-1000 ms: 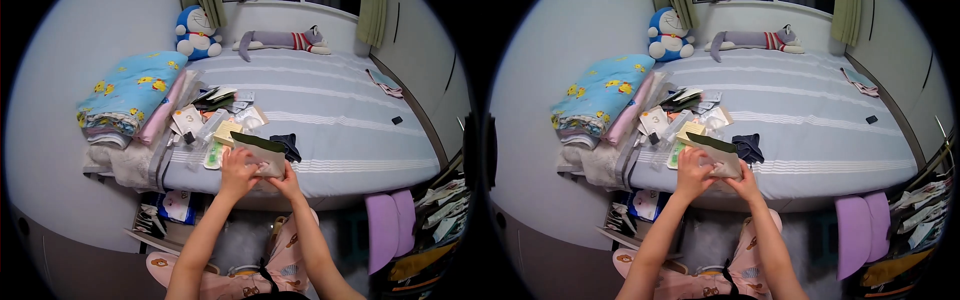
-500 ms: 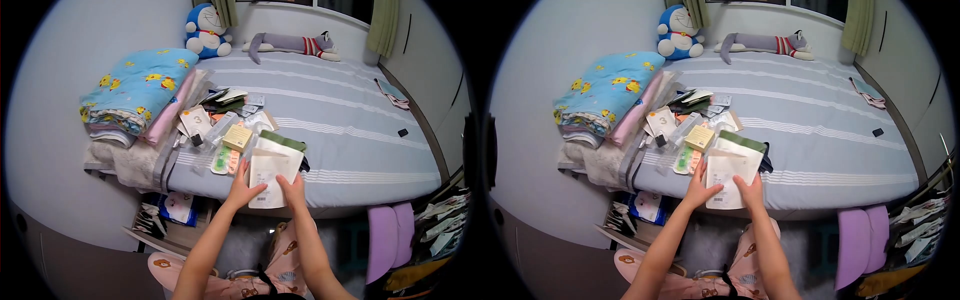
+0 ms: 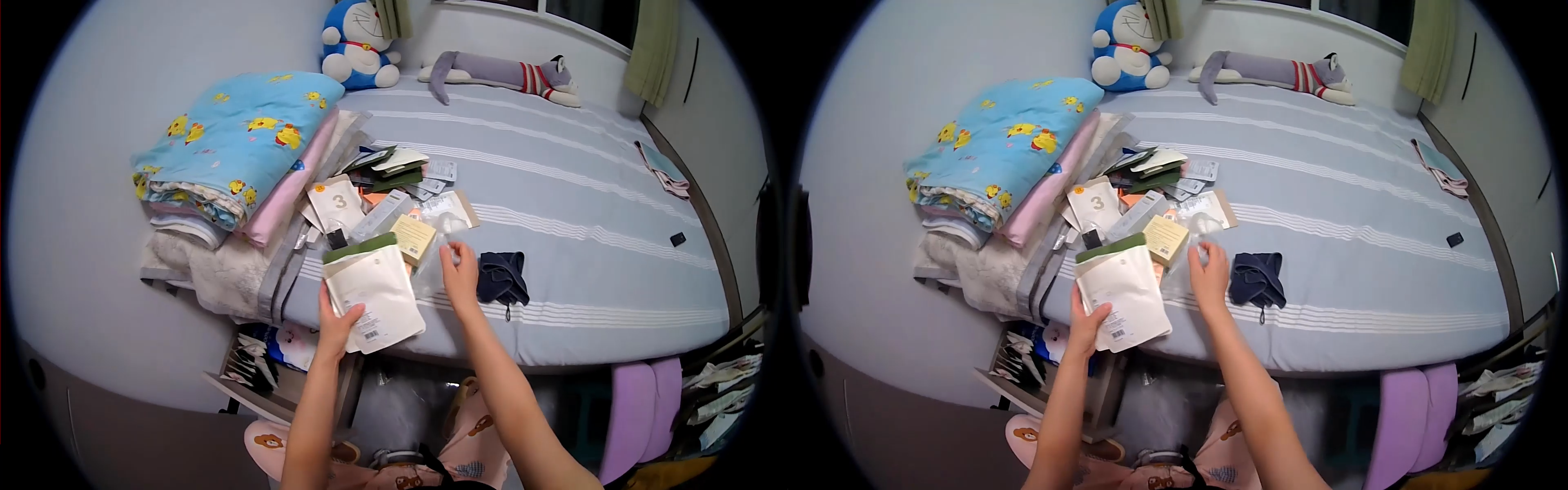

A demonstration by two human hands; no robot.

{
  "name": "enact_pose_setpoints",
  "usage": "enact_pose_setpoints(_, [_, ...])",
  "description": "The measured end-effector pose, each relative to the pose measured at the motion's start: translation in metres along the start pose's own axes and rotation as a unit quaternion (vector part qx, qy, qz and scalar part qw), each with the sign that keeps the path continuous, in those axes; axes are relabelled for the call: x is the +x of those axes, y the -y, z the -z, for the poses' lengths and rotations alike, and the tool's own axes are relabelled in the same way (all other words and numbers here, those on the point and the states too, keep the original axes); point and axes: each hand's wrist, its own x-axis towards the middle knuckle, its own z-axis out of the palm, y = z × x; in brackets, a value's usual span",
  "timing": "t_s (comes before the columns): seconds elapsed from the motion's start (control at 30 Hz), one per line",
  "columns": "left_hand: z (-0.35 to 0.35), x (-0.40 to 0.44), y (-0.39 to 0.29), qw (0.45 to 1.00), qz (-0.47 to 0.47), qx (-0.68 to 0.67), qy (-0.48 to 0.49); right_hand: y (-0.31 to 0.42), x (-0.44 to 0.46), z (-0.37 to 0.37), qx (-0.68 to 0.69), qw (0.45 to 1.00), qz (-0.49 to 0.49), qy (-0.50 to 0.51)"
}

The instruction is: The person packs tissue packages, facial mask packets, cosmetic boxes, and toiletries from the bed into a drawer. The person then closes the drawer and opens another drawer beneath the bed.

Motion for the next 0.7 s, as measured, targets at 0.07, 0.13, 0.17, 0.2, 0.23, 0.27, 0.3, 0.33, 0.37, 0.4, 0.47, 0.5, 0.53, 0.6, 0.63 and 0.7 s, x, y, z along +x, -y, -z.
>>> enact_pose_setpoints(0.07, [0.015,0.005,-0.001,1.0,-0.009,-0.004,-0.017,0.002,0.025,-0.021,-0.059,0.989,0.117,-0.067])
enact_pose_setpoints(0.13, [0.023,0.008,0.0,0.999,0.0,-0.016,-0.036,0.009,0.034,-0.036,-0.078,0.986,0.148,-0.023])
enact_pose_setpoints(0.17, [0.025,0.01,0.002,0.999,-0.004,-0.014,-0.042,0.011,0.035,-0.043,-0.069,0.989,0.118,0.055])
enact_pose_setpoints(0.2, [0.026,0.012,0.004,0.999,-0.017,-0.025,-0.044,0.013,0.034,-0.048,-0.06,0.986,0.087,0.132])
enact_pose_setpoints(0.23, [0.026,0.014,0.007,0.998,-0.029,-0.036,-0.046,0.014,0.032,-0.053,-0.039,0.983,0.065,0.165])
enact_pose_setpoints(0.27, [0.025,0.016,0.008,0.997,-0.042,-0.046,-0.047,0.022,0.025,-0.052,0.003,0.978,0.012,0.206])
enact_pose_setpoints(0.3, [0.021,0.019,0.007,0.996,-0.054,-0.047,-0.049,0.028,0.015,-0.054,-0.015,0.977,0.026,0.213])
enact_pose_setpoints(0.33, [0.014,0.022,0.005,0.995,-0.065,-0.048,-0.05,0.03,0.005,-0.058,-0.034,0.974,0.039,0.22])
enact_pose_setpoints(0.37, [0.008,0.024,0.005,0.995,-0.075,-0.049,-0.053,0.027,-0.001,-0.063,-0.036,0.978,0.065,0.196])
enact_pose_setpoints(0.4, [0.004,0.026,0.007,0.995,-0.059,-0.041,-0.063,0.03,0.002,-0.057,-0.074,0.981,0.025,0.178])
enact_pose_setpoints(0.47, [-0.003,0.033,0.008,0.996,-0.032,-0.023,-0.081,0.043,0.014,-0.036,-0.144,0.979,-0.051,0.134])
enact_pose_setpoints(0.5, [-0.001,0.037,0.012,0.996,-0.047,-0.027,-0.068,0.022,0.024,-0.034,-0.091,0.992,-0.078,0.046])
enact_pose_setpoints(0.53, [-0.001,0.039,0.014,0.996,-0.054,-0.031,-0.066,0.011,0.037,-0.023,-0.046,0.995,-0.091,-0.011])
enact_pose_setpoints(0.6, [0.0,0.04,0.019,0.995,-0.061,-0.036,-0.063,-0.012,0.06,-0.013,0.131,0.961,-0.226,-0.091])
enact_pose_setpoints(0.63, [0.0,0.039,0.019,0.996,-0.06,-0.04,-0.062,-0.024,0.07,-0.015,0.258,0.897,-0.34,-0.113])
enact_pose_setpoints(0.7, [0.0,0.039,0.018,0.995,-0.06,-0.048,-0.06,-0.031,0.081,-0.02,0.379,0.812,-0.426,-0.122])
